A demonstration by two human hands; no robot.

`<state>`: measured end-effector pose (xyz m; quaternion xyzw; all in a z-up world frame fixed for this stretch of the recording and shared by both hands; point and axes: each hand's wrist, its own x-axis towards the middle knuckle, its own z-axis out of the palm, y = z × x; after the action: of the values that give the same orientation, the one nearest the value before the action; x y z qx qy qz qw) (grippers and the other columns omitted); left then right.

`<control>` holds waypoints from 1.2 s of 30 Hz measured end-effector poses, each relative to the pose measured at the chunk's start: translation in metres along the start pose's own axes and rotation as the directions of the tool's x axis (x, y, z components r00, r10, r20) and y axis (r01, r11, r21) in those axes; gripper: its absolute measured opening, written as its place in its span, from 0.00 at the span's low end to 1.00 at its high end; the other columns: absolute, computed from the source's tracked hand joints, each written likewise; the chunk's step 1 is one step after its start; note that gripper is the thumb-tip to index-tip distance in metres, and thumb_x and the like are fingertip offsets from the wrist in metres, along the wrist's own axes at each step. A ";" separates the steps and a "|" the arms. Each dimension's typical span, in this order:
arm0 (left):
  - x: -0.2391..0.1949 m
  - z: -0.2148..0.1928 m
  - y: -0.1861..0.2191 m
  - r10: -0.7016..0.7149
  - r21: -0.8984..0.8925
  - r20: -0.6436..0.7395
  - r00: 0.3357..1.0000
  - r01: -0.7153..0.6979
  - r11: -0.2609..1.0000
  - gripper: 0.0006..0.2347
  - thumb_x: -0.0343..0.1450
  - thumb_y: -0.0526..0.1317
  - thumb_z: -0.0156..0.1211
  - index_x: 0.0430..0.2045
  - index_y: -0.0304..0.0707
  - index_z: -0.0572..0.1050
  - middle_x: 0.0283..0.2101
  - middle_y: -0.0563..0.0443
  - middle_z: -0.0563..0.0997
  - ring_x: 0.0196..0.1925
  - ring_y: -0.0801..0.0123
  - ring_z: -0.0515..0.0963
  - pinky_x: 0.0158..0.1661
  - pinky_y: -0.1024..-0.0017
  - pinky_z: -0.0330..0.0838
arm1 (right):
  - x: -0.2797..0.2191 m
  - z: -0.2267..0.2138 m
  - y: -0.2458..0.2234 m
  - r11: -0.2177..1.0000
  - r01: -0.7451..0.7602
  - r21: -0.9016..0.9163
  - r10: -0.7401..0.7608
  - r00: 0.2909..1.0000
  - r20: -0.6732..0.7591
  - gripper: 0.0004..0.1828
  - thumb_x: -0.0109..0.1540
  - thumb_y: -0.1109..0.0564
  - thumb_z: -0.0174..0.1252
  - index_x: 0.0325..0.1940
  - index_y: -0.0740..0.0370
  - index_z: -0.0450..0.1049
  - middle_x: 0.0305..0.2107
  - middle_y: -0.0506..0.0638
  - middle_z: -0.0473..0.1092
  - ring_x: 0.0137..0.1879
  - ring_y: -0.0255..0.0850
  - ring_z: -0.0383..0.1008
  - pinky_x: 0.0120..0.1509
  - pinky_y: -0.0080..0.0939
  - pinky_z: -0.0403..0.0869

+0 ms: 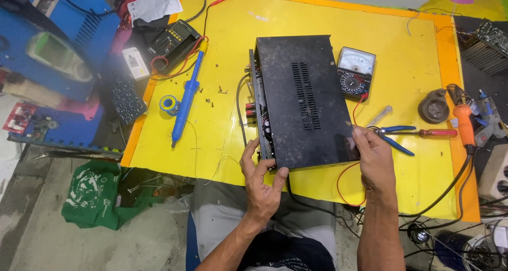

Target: The person positions a black metal electronics enclosure on a yellow workbench, then uses a red-handled screwdriver to tighten screws on the enclosure's side. A multimeter and other tools are visible on the bench.

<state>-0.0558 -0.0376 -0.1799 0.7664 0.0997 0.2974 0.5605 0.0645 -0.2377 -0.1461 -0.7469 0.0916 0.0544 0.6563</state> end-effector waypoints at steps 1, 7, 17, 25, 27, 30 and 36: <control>0.002 0.003 0.002 -0.001 -0.002 -0.001 1.000 0.001 1.000 0.16 0.73 0.54 0.56 0.30 0.40 0.77 0.68 0.39 0.63 0.75 0.45 0.58 0.70 0.43 0.54 | 0.002 0.003 0.001 1.000 0.001 -0.002 -0.001 1.000 0.000 0.13 0.72 0.51 0.55 0.47 0.61 0.80 0.33 0.43 0.71 0.40 0.32 0.69 0.47 0.35 0.72; 0.012 0.011 0.008 0.044 -0.087 -0.071 0.997 -0.050 0.995 0.11 0.73 0.45 0.61 0.25 0.38 0.73 0.64 0.42 0.65 0.75 0.44 0.55 0.70 0.45 0.42 | 0.038 -0.009 0.058 0.950 0.297 0.092 -0.301 0.953 0.037 0.13 0.75 0.57 0.52 0.43 0.69 0.73 0.54 0.61 0.69 0.56 0.45 0.73 0.59 0.44 0.76; 0.014 0.012 0.014 0.024 -0.241 -0.011 1.000 -0.026 0.970 0.09 0.75 0.44 0.57 0.29 0.39 0.74 0.64 0.40 0.69 0.65 0.47 0.71 0.66 0.49 0.58 | 0.028 -0.010 0.040 0.934 0.330 0.139 -0.340 0.939 0.053 0.14 0.76 0.58 0.50 0.40 0.68 0.71 0.51 0.59 0.69 0.52 0.43 0.73 0.55 0.40 0.77; 0.019 0.003 0.028 -0.003 -0.364 -0.023 1.000 -0.006 0.931 0.09 0.76 0.43 0.55 0.29 0.38 0.71 0.67 0.36 0.65 0.63 0.47 0.74 0.56 0.58 0.69 | 0.013 -0.012 0.001 0.947 0.290 0.135 -0.303 0.949 0.085 0.13 0.77 0.59 0.47 0.44 0.70 0.72 0.44 0.59 0.72 0.45 0.44 0.77 0.48 0.39 0.79; 0.023 -0.002 0.037 0.000 -0.384 -0.023 1.000 -0.009 0.923 0.09 0.76 0.43 0.54 0.29 0.38 0.70 0.68 0.35 0.64 0.60 0.48 0.76 0.54 0.60 0.71 | 0.002 -0.002 -0.024 0.955 0.243 0.169 -0.262 0.960 0.098 0.12 0.76 0.58 0.47 0.46 0.68 0.74 0.40 0.60 0.73 0.42 0.46 0.79 0.46 0.39 0.80; 0.021 0.001 0.032 0.003 -0.390 -0.033 0.999 -0.016 0.921 0.09 0.76 0.43 0.54 0.30 0.38 0.70 0.68 0.35 0.64 0.60 0.49 0.76 0.52 0.62 0.73 | 0.006 -0.005 -0.022 0.954 0.238 0.181 -0.258 0.961 0.098 0.12 0.76 0.58 0.47 0.47 0.67 0.74 0.38 0.61 0.73 0.40 0.47 0.80 0.46 0.39 0.80; 0.026 -0.005 0.053 0.111 -0.262 -0.082 0.990 -0.129 0.956 0.13 0.77 0.47 0.52 0.29 0.36 0.66 0.67 0.31 0.68 0.55 0.61 0.77 0.41 0.72 0.69 | -0.014 0.003 -0.054 0.980 0.195 0.034 -0.197 0.979 0.047 0.11 0.75 0.55 0.51 0.42 0.62 0.73 0.29 0.43 0.67 0.35 0.31 0.66 0.37 0.29 0.70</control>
<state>-0.0474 -0.0395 -0.1216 0.6783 0.0307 0.3669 0.6359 0.0623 -0.2273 -0.0915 -0.7409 0.0021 0.0067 0.6716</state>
